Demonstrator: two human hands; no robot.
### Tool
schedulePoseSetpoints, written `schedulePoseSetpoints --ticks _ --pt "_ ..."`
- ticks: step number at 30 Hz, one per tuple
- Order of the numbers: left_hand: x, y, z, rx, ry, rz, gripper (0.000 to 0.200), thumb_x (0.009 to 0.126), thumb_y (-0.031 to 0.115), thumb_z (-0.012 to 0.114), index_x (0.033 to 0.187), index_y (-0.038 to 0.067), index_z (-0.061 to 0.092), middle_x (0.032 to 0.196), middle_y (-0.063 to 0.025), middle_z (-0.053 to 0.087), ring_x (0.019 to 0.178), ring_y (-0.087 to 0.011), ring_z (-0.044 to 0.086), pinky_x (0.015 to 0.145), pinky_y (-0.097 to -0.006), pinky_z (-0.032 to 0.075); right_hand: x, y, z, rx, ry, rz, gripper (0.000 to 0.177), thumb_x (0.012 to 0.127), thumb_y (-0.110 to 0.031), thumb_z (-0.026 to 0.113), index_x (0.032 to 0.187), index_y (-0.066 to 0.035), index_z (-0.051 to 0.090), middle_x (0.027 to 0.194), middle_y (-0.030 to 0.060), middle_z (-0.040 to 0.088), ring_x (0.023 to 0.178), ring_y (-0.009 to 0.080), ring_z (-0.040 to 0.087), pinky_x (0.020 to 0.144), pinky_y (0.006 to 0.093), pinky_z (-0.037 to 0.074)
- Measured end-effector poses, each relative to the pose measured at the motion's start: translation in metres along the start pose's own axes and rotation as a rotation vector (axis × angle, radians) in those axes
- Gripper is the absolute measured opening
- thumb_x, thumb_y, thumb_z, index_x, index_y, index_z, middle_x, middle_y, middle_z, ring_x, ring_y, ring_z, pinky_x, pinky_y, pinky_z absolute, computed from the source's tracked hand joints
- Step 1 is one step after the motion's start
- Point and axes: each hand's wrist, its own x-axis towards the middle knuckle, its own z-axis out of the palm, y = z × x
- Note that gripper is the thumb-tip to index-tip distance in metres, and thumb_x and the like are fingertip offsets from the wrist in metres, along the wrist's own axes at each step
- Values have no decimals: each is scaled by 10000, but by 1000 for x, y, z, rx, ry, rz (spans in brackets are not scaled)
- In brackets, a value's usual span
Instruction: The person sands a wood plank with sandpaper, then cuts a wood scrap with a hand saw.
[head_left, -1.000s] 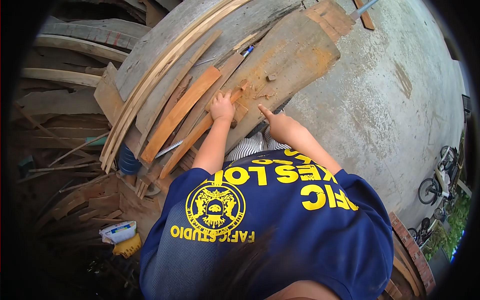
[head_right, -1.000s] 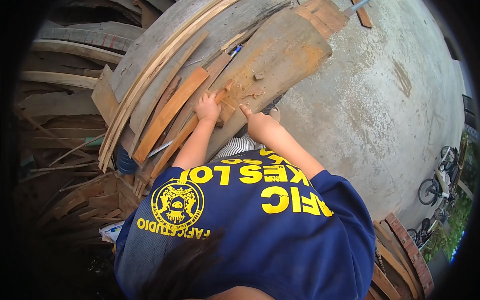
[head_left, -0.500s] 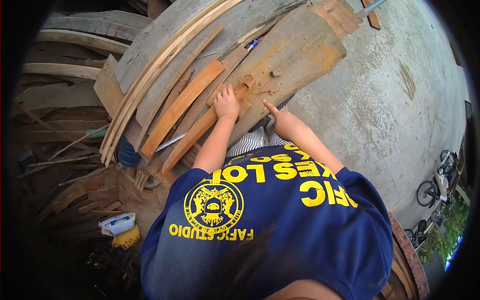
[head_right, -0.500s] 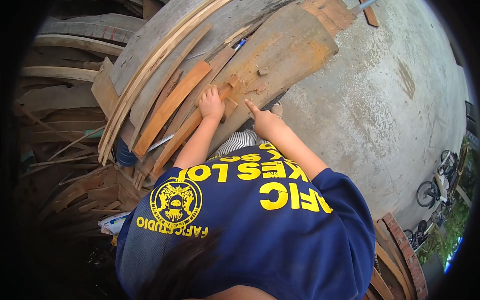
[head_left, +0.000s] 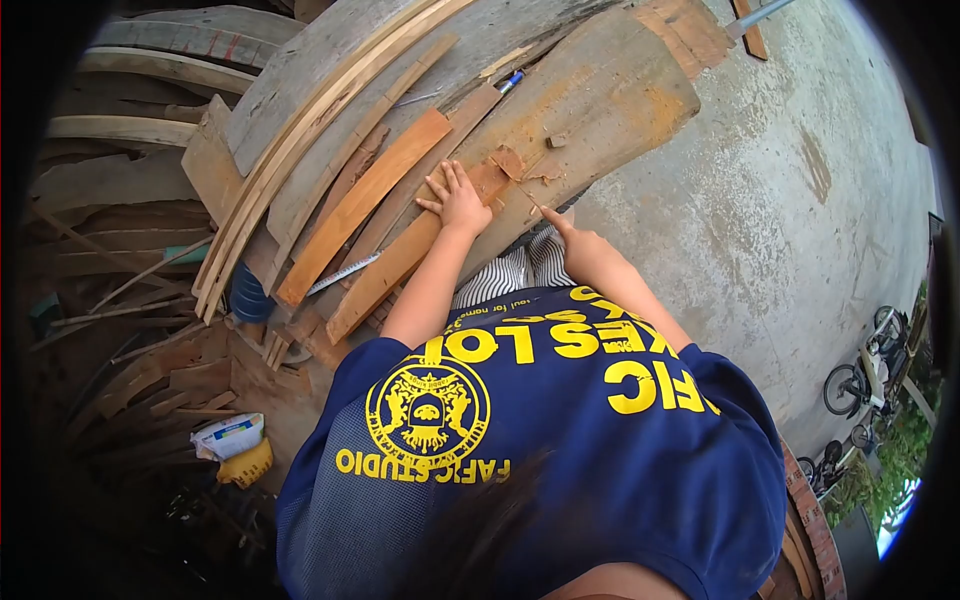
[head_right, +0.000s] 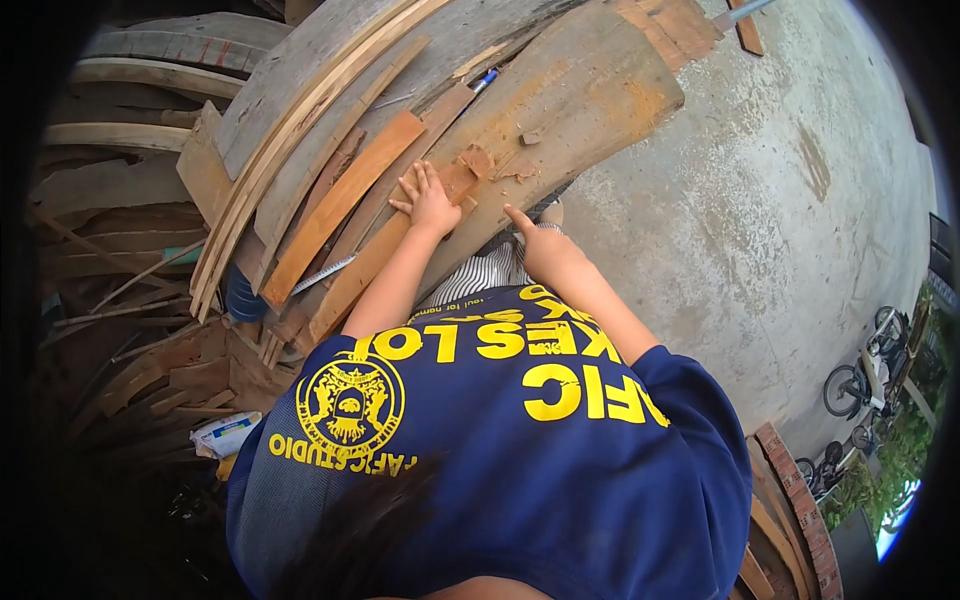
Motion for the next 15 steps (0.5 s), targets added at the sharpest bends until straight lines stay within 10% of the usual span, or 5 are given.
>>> schedulePoseSetpoints --ticks 15 --pt "14 -13 -10 112 -52 95 857 717 329 648 1444 102 255 1522 -155 163 1350 -467 210 1037 -608 262 -3 -2 1 -37 9 31 755 795 9 407 1451 -304 205 864 297 627 816 422 633 714 502 485"
